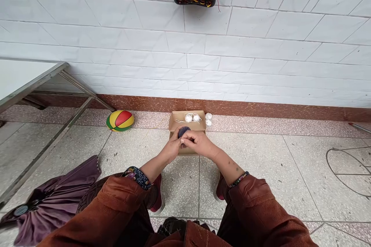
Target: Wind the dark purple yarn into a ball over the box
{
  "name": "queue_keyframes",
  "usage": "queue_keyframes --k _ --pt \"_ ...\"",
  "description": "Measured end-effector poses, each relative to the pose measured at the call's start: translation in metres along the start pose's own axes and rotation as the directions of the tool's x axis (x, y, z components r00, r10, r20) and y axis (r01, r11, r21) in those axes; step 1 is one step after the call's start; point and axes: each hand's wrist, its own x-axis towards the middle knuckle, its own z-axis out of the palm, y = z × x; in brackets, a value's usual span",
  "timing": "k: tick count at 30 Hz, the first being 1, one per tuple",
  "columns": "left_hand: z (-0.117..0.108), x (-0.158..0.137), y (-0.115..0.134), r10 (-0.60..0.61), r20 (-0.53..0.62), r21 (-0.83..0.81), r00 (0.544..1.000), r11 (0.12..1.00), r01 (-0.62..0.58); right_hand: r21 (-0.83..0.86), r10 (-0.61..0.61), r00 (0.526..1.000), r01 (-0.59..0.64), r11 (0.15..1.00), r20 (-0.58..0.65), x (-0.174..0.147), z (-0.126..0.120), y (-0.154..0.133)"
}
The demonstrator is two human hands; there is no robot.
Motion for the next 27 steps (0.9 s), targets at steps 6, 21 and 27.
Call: queue_keyframes --k 6,21,27 --pt "0.008 -0.009 0.007 -0.019 0.126 -0.162 0.992 0.986 0.039 0.09 0.045 0.988 -0.031 0.995 -0.15 0.003 -0.019 0.004" --pt "0.004 -0.018 0.021 -0.039 0.277 -0.23 0.96 0.967 0.106 0.202 0.095 0.911 -0.014 0.979 -0.401 0.005 -0.029 0.017" --pt "0.002 -0.005 0.015 -0.108 -0.029 -0.375 0.994 0.923 0.089 0.246 0.038 0.977 0.016 0.969 -0.21 -0.008 -0.036 -0.008"
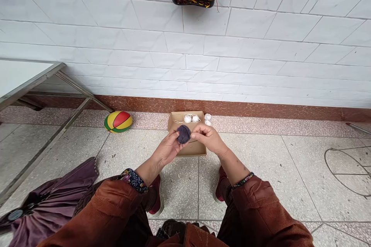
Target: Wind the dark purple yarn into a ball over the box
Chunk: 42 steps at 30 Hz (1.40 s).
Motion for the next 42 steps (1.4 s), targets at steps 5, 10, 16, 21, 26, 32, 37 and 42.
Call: queue_keyframes --k 5,10,16,21,26,32,37,42 --pt "-0.006 0.009 0.001 0.05 -0.166 -0.041 0.985 0.998 -0.058 -0.179 -0.033 0.941 0.099 0.979 0.338 -0.01 0.016 -0.005" --pt "-0.009 0.013 -0.007 0.137 -0.167 0.151 0.977 0.982 -0.112 -0.241 -0.121 0.919 0.223 0.945 0.376 -0.011 0.027 -0.011" --pt "-0.005 0.0 -0.01 0.135 0.165 0.48 0.977 0.855 -0.199 -0.199 -0.106 0.991 0.088 0.976 -0.08 0.009 0.005 -0.003" --pt "-0.001 -0.01 -0.003 0.035 0.368 0.46 0.929 0.862 -0.214 -0.149 -0.023 0.986 -0.001 0.989 -0.164 0.013 -0.007 0.017" --pt "-0.004 0.0 -0.009 0.072 0.174 0.361 0.982 0.923 -0.131 -0.014 0.028 0.999 -0.028 1.0 -0.043 -0.001 -0.007 0.004" --pt "-0.008 0.005 -0.011 0.031 0.116 0.524 0.993 0.847 -0.087 -0.042 0.002 0.998 -0.004 0.999 -0.055 -0.001 -0.004 -0.003" --pt "-0.002 -0.006 -0.002 -0.007 0.407 0.501 0.913 0.838 -0.217 -0.122 0.045 0.966 -0.078 0.989 -0.255 0.006 -0.011 0.021" --pt "0.004 -0.007 0.009 0.131 0.422 0.305 0.897 0.911 -0.277 -0.168 0.136 0.968 -0.173 0.971 -0.209 0.001 0.004 0.044"
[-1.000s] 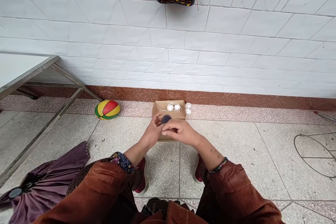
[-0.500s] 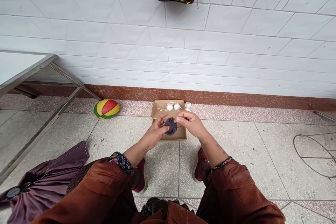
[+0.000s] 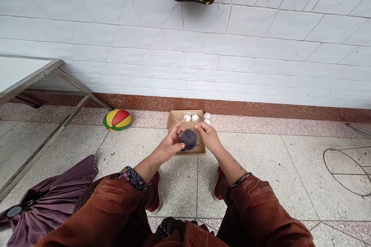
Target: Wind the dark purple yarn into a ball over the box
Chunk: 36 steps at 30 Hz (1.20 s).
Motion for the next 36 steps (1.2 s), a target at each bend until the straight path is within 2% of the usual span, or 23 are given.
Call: queue_keyframes --k 2,4,6,8,11,13,14,16,19,23,25,27,30,33,36 --pt "-0.003 0.004 0.001 0.053 -0.11 -0.041 0.992 0.998 -0.058 -0.057 -0.017 0.998 0.02 0.998 0.059 -0.005 0.011 0.004" --pt "-0.009 0.009 0.0 0.095 -0.246 -0.036 0.965 0.994 -0.107 -0.126 -0.064 0.991 0.079 0.989 0.116 -0.01 0.022 0.005" --pt "-0.015 0.013 -0.003 0.097 -0.371 -0.006 0.923 0.994 -0.107 -0.205 -0.122 0.977 0.157 0.966 0.176 -0.017 0.029 0.004" --pt "-0.021 0.017 -0.006 0.056 -0.46 -0.02 0.886 0.997 -0.073 -0.279 -0.178 0.943 0.258 0.925 0.281 -0.024 0.033 -0.002" --pt "-0.026 0.019 -0.011 -0.006 -0.504 -0.041 0.864 0.999 -0.017 -0.284 -0.262 0.84 0.428 0.858 0.474 -0.031 0.032 -0.016" --pt "-0.026 0.019 -0.014 0.005 -0.488 0.04 0.873 0.999 0.017 -0.215 -0.338 0.786 0.502 0.838 0.517 -0.032 0.026 -0.03" --pt "-0.026 0.019 -0.014 0.015 -0.467 0.101 0.884 0.994 0.036 -0.185 -0.374 0.783 0.517 0.836 0.497 -0.031 0.021 -0.038" --pt "-0.024 0.016 -0.014 0.011 -0.395 0.205 0.919 0.976 0.076 -0.132 -0.435 0.805 0.521 0.843 0.403 -0.025 0.011 -0.05" --pt "-0.018 0.009 -0.012 -0.048 -0.248 0.248 0.968 0.962 0.112 -0.137 -0.464 0.853 0.503 0.854 0.24 -0.01 -0.002 -0.055" --pt "-0.011 0.0 -0.008 -0.076 -0.033 0.162 0.997 0.984 0.08 -0.235 -0.42 0.903 0.429 0.872 0.091 0.011 -0.005 -0.031" --pt "-0.01 -0.002 -0.006 -0.043 0.016 0.085 0.999 0.996 0.041 -0.255 -0.361 0.927 0.374 0.892 0.099 0.017 0.0 -0.013" --pt "-0.011 -0.001 -0.003 0.002 -0.008 0.007 1.0 1.0 -0.002 -0.284 -0.271 0.954 0.297 0.912 0.127 0.018 0.008 0.003" --pt "-0.02 0.005 0.001 0.049 -0.118 -0.071 0.992 0.996 -0.058 -0.317 -0.163 0.97 0.215 0.924 0.183 0.01 0.023 0.015" --pt "-0.031 0.013 0.001 0.07 -0.247 -0.036 0.967 0.996 -0.081 -0.302 -0.2 0.932 0.292 0.907 0.302 -0.005 0.034 0.009" --pt "-0.039 0.018 -0.003 0.07 -0.389 0.097 0.919 0.995 -0.035 -0.256 -0.274 0.887 0.382 0.888 0.372 -0.019 0.035 -0.011"
